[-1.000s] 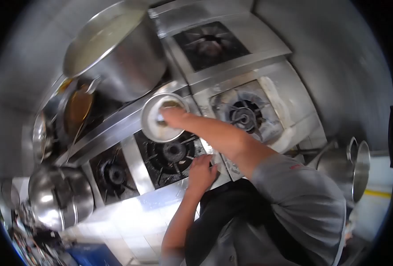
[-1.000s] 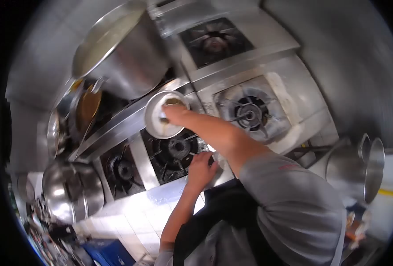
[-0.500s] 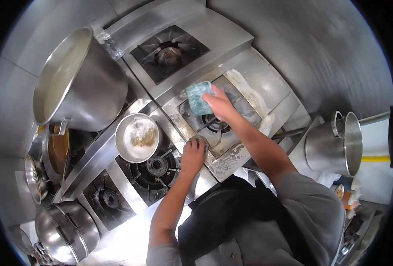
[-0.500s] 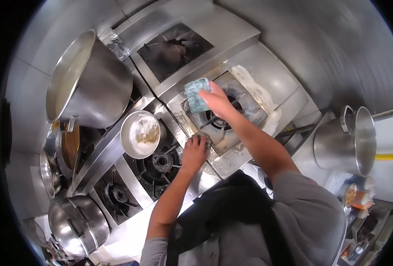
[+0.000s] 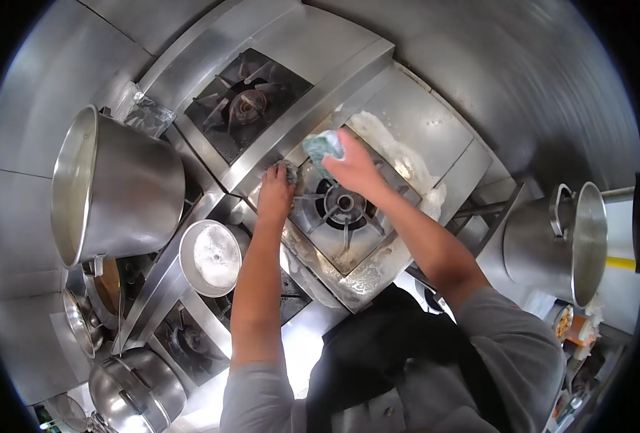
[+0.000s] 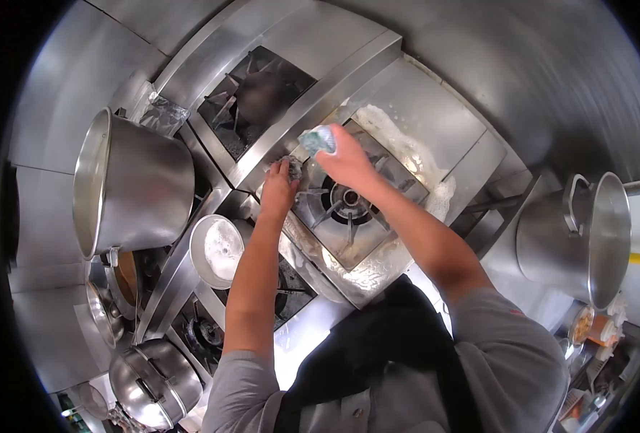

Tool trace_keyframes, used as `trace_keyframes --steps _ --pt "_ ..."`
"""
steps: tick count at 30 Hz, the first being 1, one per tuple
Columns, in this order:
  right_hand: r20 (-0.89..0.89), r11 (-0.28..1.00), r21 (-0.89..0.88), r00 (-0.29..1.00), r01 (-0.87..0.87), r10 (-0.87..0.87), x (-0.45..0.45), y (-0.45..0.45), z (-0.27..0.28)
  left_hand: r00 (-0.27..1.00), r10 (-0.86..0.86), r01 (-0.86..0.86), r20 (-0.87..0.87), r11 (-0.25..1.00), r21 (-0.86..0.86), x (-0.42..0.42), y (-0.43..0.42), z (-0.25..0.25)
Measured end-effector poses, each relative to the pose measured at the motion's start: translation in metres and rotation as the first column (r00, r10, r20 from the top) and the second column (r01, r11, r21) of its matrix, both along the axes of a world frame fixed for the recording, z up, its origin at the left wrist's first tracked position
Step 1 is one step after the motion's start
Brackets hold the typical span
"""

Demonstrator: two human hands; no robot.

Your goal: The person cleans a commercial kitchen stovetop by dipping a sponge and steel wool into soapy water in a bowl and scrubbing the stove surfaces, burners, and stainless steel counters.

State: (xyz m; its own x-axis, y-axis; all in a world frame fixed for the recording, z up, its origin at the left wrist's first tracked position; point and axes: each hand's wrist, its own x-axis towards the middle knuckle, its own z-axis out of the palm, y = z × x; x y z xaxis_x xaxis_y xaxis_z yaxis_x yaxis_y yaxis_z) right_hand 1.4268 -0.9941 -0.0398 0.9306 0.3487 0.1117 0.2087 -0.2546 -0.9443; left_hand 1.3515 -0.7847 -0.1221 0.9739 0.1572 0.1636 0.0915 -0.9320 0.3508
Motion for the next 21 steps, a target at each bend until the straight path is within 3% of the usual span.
trace_keyframes --steps 2,4,5,7,8,10,11,12,14,15,16,17,19,21 --pt "0.037 0.994 -0.076 0.996 -0.084 0.087 0.006 0.012 -0.008 0.999 -0.021 0.023 0.043 0.999 -0.044 0.001 -0.002 -0.007" --pt "0.185 0.943 -0.199 0.935 -0.266 0.302 0.012 0.033 -0.031 0.991 0.114 -0.093 0.072 0.965 -0.245 -0.007 -0.002 -0.009" --pt "0.417 0.908 -0.302 0.816 -0.291 0.4 0.012 0.045 -0.044 0.991 0.116 -0.096 0.071 0.966 -0.241 -0.01 0.0 -0.008" --pt "0.548 0.816 -0.511 0.63 -0.269 0.551 0.015 0.076 -0.081 0.961 0.271 -0.247 0.05 0.926 -0.285 -0.022 0.004 -0.003" --pt "0.548 0.819 -0.504 0.631 -0.275 0.549 0.016 0.08 -0.09 0.94 0.34 -0.319 0.007 0.888 -0.333 -0.033 0.001 0.008" --pt "0.357 0.542 -0.772 0.479 -0.332 0.802 0.011 0.088 -0.093 0.948 0.316 -0.297 0.036 0.921 -0.25 -0.043 0.0 0.018" --pt "0.356 0.543 -0.769 0.481 -0.336 0.801 0.012 0.089 -0.094 0.956 0.285 -0.269 0.07 0.947 -0.178 -0.046 -0.001 0.023" --pt "0.326 0.557 -0.734 0.518 -0.389 0.791 0.015 0.086 -0.093 0.984 0.123 -0.113 0.13 0.99 -0.083 -0.046 -0.002 0.025" --pt "0.297 0.575 -0.695 0.555 -0.432 0.777 0.019 0.084 -0.089 0.992 0.047 -0.04 0.12 0.997 -0.06 -0.033 -0.012 0.026" --pt "0.355 0.703 -0.572 0.646 -0.422 0.676 0.022 0.085 -0.094 0.993 -0.039 0.043 0.114 0.998 -0.035 -0.022 -0.015 0.025" --pt "0.386 0.811 -0.436 0.732 -0.392 0.561 0.024 0.083 -0.1 0.997 -0.053 0.051 0.064 0.998 0.029 -0.013 -0.017 0.024" --pt "0.387 0.815 -0.438 0.739 -0.379 0.552 0.029 0.079 -0.107 0.996 -0.066 0.065 0.067 0.998 0.027 -0.005 -0.018 0.024" --pt "0.223 0.843 -0.358 0.84 -0.402 0.495 0.035 0.06 -0.077 0.99 -0.141 0.142 -0.023 0.963 0.227 0.01 -0.016 0.007" --pt "0.239 0.9 -0.293 0.887 -0.322 0.396 0.03 0.041 -0.061 0.991 -0.115 0.131 -0.071 0.947 0.292 0.015 -0.016 -0.003"
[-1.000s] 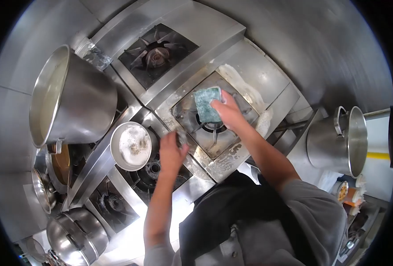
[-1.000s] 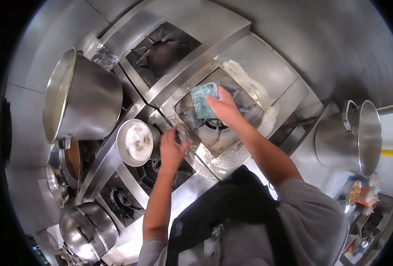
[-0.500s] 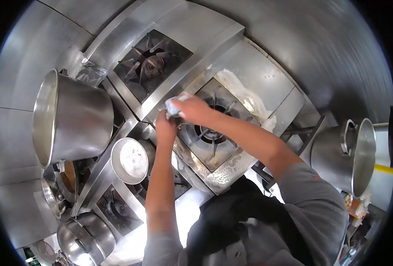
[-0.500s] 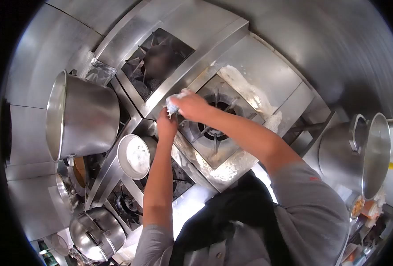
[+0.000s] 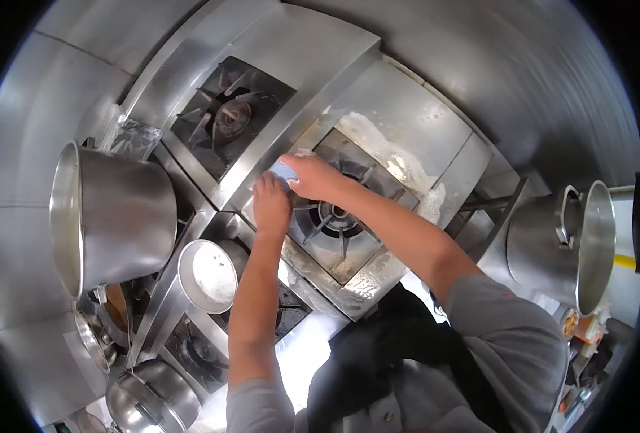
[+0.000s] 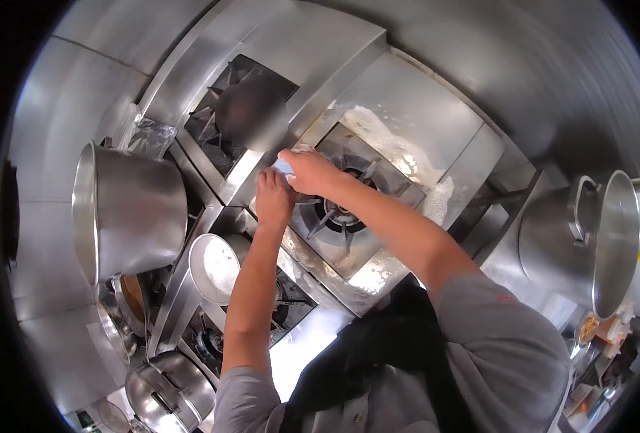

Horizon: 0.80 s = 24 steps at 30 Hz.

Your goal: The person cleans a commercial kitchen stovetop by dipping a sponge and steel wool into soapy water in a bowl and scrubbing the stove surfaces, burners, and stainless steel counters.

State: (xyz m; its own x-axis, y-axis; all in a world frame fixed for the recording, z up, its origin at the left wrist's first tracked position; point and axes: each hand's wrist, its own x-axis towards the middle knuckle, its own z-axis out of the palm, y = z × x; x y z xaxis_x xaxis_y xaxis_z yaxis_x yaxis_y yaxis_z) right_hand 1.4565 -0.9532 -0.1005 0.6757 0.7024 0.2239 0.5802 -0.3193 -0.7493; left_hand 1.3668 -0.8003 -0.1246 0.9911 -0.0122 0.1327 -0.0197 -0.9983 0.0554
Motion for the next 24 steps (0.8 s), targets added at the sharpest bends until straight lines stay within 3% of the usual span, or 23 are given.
trace_keyframes --steps 1,6,10,17,19,22,24 --pt "-0.012 0.993 0.077 0.996 0.085 -0.085 -0.004 -0.008 0.008 0.999 0.035 -0.032 -0.03 0.996 0.086 0.003 -0.002 0.002" --pt "-0.06 0.963 0.192 0.982 0.189 -0.181 -0.044 -0.067 0.029 0.998 -0.007 0.015 -0.061 0.991 0.133 0.004 -0.019 0.015" --pt "-0.117 0.98 0.119 0.983 0.157 -0.143 -0.075 -0.11 0.037 0.983 0.034 -0.003 -0.182 0.986 0.164 0.021 -0.012 0.004" --pt "-0.237 0.979 0.06 0.956 0.195 -0.176 -0.112 -0.162 0.058 0.994 -0.026 0.043 -0.109 0.987 0.155 0.079 -0.029 -0.018" --pt "-0.272 0.984 0.03 0.949 0.177 -0.163 -0.123 -0.169 0.065 0.983 -0.175 0.17 0.058 0.981 0.091 0.132 -0.062 -0.025" --pt "-0.257 0.977 0.011 0.945 0.211 -0.201 -0.139 -0.18 0.074 0.987 -0.156 0.153 0.035 0.985 0.079 0.197 -0.115 -0.004" --pt "-0.297 0.977 -0.022 0.932 0.21 -0.207 -0.147 -0.188 0.077 0.987 -0.141 0.15 -0.08 0.979 0.135 0.205 -0.124 -0.005"
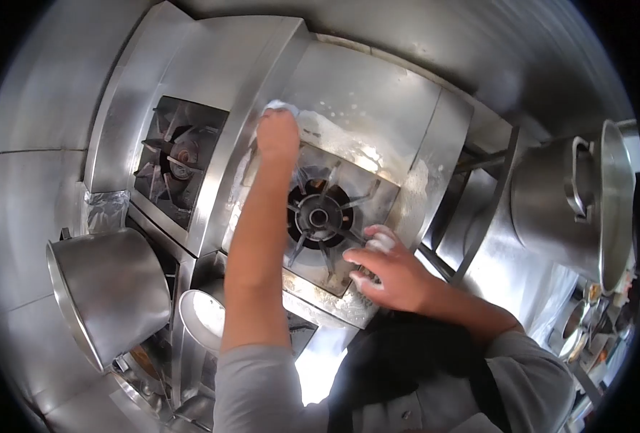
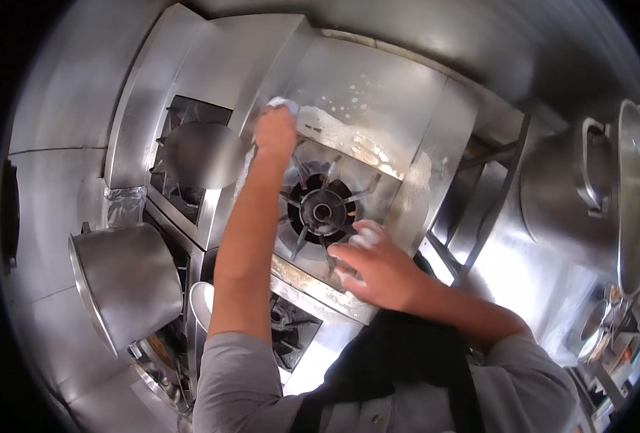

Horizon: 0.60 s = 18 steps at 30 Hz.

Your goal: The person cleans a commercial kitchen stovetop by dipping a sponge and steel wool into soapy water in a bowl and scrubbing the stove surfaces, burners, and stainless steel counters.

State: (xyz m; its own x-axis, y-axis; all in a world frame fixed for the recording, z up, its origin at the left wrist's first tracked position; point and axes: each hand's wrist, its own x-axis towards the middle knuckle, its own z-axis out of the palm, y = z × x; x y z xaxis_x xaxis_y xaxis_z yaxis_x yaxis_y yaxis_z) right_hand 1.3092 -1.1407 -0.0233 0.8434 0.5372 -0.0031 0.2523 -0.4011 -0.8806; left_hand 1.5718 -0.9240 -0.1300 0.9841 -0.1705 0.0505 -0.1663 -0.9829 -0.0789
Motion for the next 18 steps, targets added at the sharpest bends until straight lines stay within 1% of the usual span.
trace_keyframes --steps 1,3,5,7,8,10,12,13,14,15,16,17,18 --pt "-0.013 0.999 0.01 0.999 0.032 -0.032 -0.002 -0.003 0.001 1.0 -0.026 0.025 0.002 0.999 0.043 -0.011 0.007 0.002" --pt "-0.05 0.998 0.01 0.997 0.067 -0.067 0.0 -0.008 0.002 0.99 0.039 -0.023 -0.133 0.992 0.122 -0.049 0.027 0.014" --pt "-0.015 0.998 0.024 0.998 0.062 -0.062 0.002 -0.01 0.0 0.972 0.137 -0.118 -0.192 0.987 0.107 -0.102 0.059 0.021" --pt "0.021 0.997 0.04 0.998 0.065 -0.066 0.004 -0.011 -0.002 0.985 0.119 -0.11 -0.127 0.991 0.073 -0.149 0.109 0.007" --pt "0.013 0.995 0.07 0.997 0.07 -0.071 0.005 -0.012 -0.004 0.986 0.114 -0.104 -0.123 0.991 0.079 -0.152 0.11 0.006" --pt "0.002 0.992 0.103 0.998 0.067 -0.067 0.003 -0.013 -0.005 0.978 0.204 -0.205 -0.052 0.979 -0.019 -0.16 0.114 0.003" --pt "-0.066 0.994 0.084 0.996 0.066 -0.06 0.002 -0.014 -0.006 0.976 0.214 -0.212 0.037 0.976 -0.043 -0.124 0.099 -0.021" --pt "-0.062 0.995 0.082 0.997 0.059 -0.054 0.001 -0.016 -0.008 0.985 0.167 -0.161 0.045 0.981 -0.111 -0.102 0.078 -0.019" --pt "-0.1 0.995 0.062 0.993 0.075 -0.069 -0.002 -0.017 -0.012 0.991 0.121 -0.109 0.059 0.978 -0.176 -0.077 0.054 -0.011" --pt "-0.138 0.995 0.042 0.986 0.096 -0.089 -0.002 -0.017 -0.016 0.994 0.09 -0.081 0.066 0.989 -0.127 -0.048 0.032 -0.01" --pt "-0.131 0.994 0.042 0.987 0.098 -0.092 -0.001 -0.018 -0.02 0.996 0.057 -0.051 0.074 0.996 -0.078 -0.023 0.016 -0.009" --pt "-0.098 0.996 0.041 0.992 0.079 -0.075 -0.001 -0.02 -0.024 0.995 0.062 -0.056 0.076 0.995 -0.08 -0.012 0.009 -0.006" --pt "-0.065 0.997 0.041 0.996 0.062 -0.06 0.0 -0.021 -0.026 0.999 0.051 -0.049 0.02 0.997 -0.062 -0.002 0.006 -0.006"
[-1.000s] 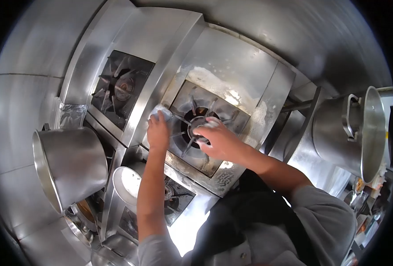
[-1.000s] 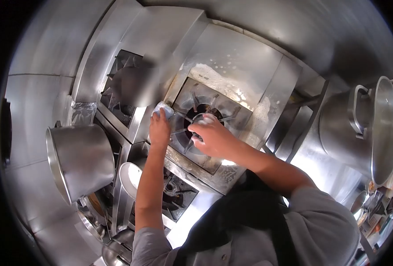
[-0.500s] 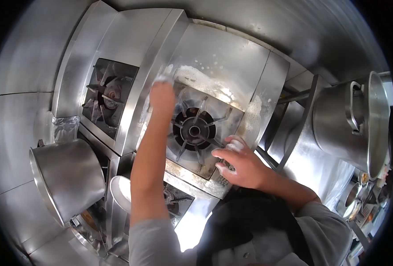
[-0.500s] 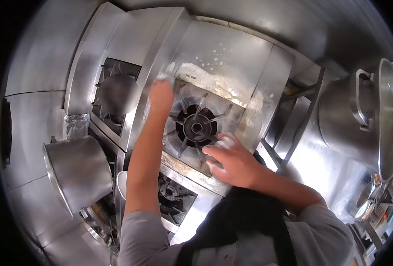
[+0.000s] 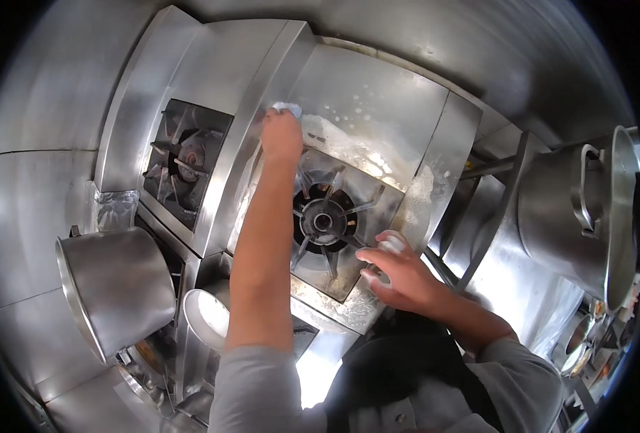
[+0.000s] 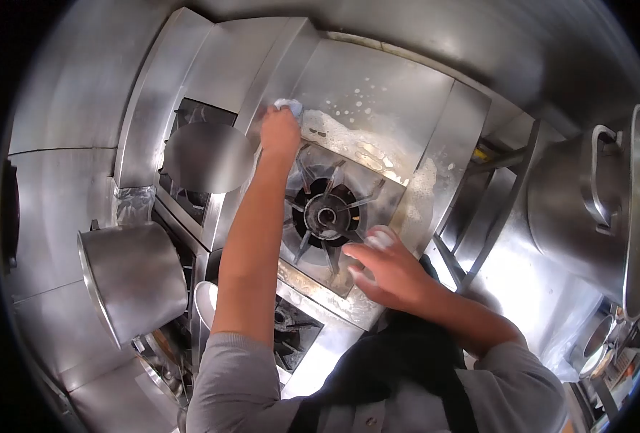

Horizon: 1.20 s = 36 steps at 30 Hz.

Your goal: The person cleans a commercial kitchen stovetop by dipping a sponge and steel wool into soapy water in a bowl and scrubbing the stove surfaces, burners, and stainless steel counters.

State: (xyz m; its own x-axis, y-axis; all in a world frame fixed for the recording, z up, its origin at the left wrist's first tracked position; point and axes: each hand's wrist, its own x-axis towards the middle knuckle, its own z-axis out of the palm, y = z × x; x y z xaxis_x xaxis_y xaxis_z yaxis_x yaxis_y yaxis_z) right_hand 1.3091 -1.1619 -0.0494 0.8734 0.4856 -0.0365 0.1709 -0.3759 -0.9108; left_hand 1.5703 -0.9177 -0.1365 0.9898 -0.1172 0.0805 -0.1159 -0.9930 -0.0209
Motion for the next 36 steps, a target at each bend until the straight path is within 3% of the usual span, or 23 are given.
trace_keyframes --steps 3,5,6,10,13,15,17,19,26,29,34,36 --pt "-0.042 0.998 -0.028 0.998 0.049 -0.05 0.002 0.005 -0.002 0.994 0.025 -0.019 -0.106 0.998 0.061 -0.033 0.032 -0.008" --pt "0.031 0.995 0.059 0.996 0.085 -0.087 0.006 0.009 -0.012 0.976 0.158 -0.155 -0.15 0.987 0.033 -0.095 0.063 0.008" --pt "0.109 0.98 0.151 0.984 0.126 -0.144 0.009 0.009 -0.015 0.979 0.178 -0.174 -0.103 0.983 0.051 -0.127 0.086 0.007" --pt "0.096 0.985 0.127 0.987 0.117 -0.13 0.013 0.003 -0.017 0.985 0.169 -0.169 -0.033 0.986 0.01 -0.168 0.113 0.008" --pt "0.04 0.982 0.145 0.991 0.123 -0.13 0.008 0.004 -0.015 0.986 0.162 -0.161 -0.045 0.986 0.033 -0.115 0.082 -0.005" --pt "-0.04 0.995 0.084 0.998 0.058 -0.054 0.006 0.006 -0.011 0.997 0.064 -0.062 0.047 0.997 -0.055 -0.07 0.043 0.002" --pt "-0.018 0.997 0.065 0.999 0.052 -0.051 0.007 0.005 -0.014 0.997 0.056 -0.057 0.055 0.998 0.013 -0.024 0.02 -0.01" --pt "-0.013 0.998 0.049 0.999 0.031 -0.03 0.004 0.007 -0.016 1.0 0.02 -0.02 0.021 1.0 0.014 -0.034 0.024 -0.002" --pt "0.034 0.983 0.181 0.998 0.038 -0.044 -0.002 0.01 -0.019 0.987 0.155 -0.152 -0.049 0.987 0.046 -0.202 0.146 0.008" --pt "0.056 0.984 0.174 0.997 0.037 -0.047 -0.002 0.012 -0.018 0.992 0.121 -0.121 -0.032 0.993 0.013 -0.182 0.137 0.002" --pt "0.132 0.986 0.153 0.988 0.065 -0.085 -0.003 0.014 -0.02 0.992 0.017 -0.009 0.125 0.998 -0.066 -0.05 0.041 -0.008" --pt "0.108 0.996 0.093 0.994 0.009 -0.02 -0.001 0.011 -0.016 0.986 -0.056 0.07 0.154 0.994 -0.083 -0.013 0.013 -0.005"
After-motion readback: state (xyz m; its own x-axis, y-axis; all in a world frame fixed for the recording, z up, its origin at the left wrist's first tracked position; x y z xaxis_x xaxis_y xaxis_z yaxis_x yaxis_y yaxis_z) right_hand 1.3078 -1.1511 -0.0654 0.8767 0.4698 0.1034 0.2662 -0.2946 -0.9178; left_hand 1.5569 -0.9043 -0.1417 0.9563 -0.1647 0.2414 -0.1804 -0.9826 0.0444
